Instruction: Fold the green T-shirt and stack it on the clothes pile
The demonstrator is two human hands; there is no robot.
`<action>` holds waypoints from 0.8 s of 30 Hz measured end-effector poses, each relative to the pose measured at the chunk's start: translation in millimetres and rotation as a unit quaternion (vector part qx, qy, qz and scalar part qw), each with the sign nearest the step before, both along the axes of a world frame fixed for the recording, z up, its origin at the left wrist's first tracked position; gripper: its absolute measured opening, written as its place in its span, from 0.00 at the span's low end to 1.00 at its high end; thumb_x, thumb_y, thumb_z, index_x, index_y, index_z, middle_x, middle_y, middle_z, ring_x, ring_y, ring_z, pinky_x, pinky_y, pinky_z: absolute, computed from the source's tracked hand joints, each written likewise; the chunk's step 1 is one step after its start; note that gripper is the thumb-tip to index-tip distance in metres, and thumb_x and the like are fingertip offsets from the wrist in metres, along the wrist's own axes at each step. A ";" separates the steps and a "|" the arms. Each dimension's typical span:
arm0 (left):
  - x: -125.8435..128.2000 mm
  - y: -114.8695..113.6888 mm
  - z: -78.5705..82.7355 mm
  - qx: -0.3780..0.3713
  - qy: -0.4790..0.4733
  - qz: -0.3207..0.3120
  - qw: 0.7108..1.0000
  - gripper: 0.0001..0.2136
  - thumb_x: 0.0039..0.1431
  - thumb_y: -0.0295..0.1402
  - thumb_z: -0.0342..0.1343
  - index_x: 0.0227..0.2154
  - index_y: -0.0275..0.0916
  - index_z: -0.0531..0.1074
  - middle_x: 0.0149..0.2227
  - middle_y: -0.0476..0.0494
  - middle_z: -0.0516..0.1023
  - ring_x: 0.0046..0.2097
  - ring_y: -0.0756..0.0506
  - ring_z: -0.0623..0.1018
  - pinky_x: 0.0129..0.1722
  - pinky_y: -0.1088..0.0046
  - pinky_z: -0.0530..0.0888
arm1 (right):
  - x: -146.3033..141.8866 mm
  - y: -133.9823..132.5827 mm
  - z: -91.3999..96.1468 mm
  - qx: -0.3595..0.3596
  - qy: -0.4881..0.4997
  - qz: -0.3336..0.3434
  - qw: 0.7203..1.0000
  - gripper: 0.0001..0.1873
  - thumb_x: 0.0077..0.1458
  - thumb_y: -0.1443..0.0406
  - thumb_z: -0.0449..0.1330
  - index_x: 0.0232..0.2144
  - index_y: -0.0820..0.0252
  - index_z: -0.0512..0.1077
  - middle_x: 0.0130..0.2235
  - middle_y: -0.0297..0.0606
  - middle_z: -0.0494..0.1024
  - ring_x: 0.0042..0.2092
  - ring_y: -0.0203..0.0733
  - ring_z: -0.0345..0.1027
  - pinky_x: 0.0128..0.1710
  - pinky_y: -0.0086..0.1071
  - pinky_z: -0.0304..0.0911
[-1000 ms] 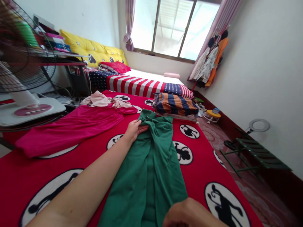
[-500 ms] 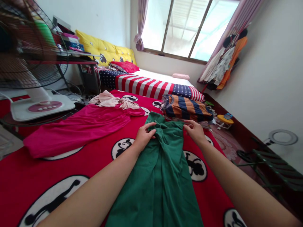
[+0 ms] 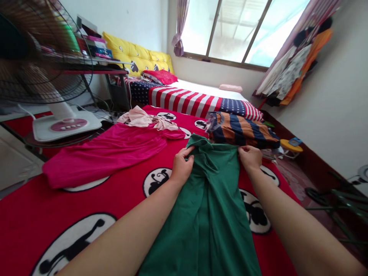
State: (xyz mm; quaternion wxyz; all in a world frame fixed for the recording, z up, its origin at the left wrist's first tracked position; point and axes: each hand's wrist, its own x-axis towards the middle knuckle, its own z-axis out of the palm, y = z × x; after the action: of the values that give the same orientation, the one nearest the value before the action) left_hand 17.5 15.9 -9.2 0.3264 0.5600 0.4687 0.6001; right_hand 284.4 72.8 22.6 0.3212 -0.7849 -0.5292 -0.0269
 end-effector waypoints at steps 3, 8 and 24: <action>0.3 -0.3 0.1 -0.014 0.041 -0.001 0.999 0.19 0.54 0.21 0.53 0.48 0.36 0.76 0.47 0.40 0.77 0.49 0.43 0.76 0.51 0.68 0.72 | -7.6 -1.4 -5.6 -0.034 -0.032 -0.012 0.999 0.16 0.48 0.61 0.57 0.35 0.61 0.80 0.36 0.50 0.80 0.40 0.56 0.73 0.36 0.39 0.63; 1.6 -1.1 1.4 -0.042 0.112 0.030 0.992 0.17 0.54 0.21 0.52 0.45 0.33 0.77 0.48 0.36 0.75 0.50 0.41 0.75 0.54 0.65 0.71 | -19.7 -7.7 1.1 -0.034 -0.080 -0.015 0.996 0.15 0.49 0.62 0.56 0.38 0.58 0.78 0.34 0.47 0.79 0.38 0.53 0.72 0.33 0.36 0.60; 10.4 -12.1 0.8 -0.003 0.208 0.067 0.976 0.10 0.50 0.35 0.64 0.20 0.36 0.74 0.50 0.35 0.65 0.54 0.37 0.71 0.56 0.60 0.69 | -89.9 -6.7 17.1 -0.116 -0.149 0.230 0.955 0.12 0.49 0.62 0.59 0.36 0.50 0.79 0.34 0.32 0.80 0.35 0.40 0.71 0.28 0.28 0.55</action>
State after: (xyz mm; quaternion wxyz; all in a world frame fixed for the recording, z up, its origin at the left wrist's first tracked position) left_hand 27.9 3.8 -8.3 0.1825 0.6386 0.5651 0.4894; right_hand 194.5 66.1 39.7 0.1435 -0.6607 -0.7367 -0.0073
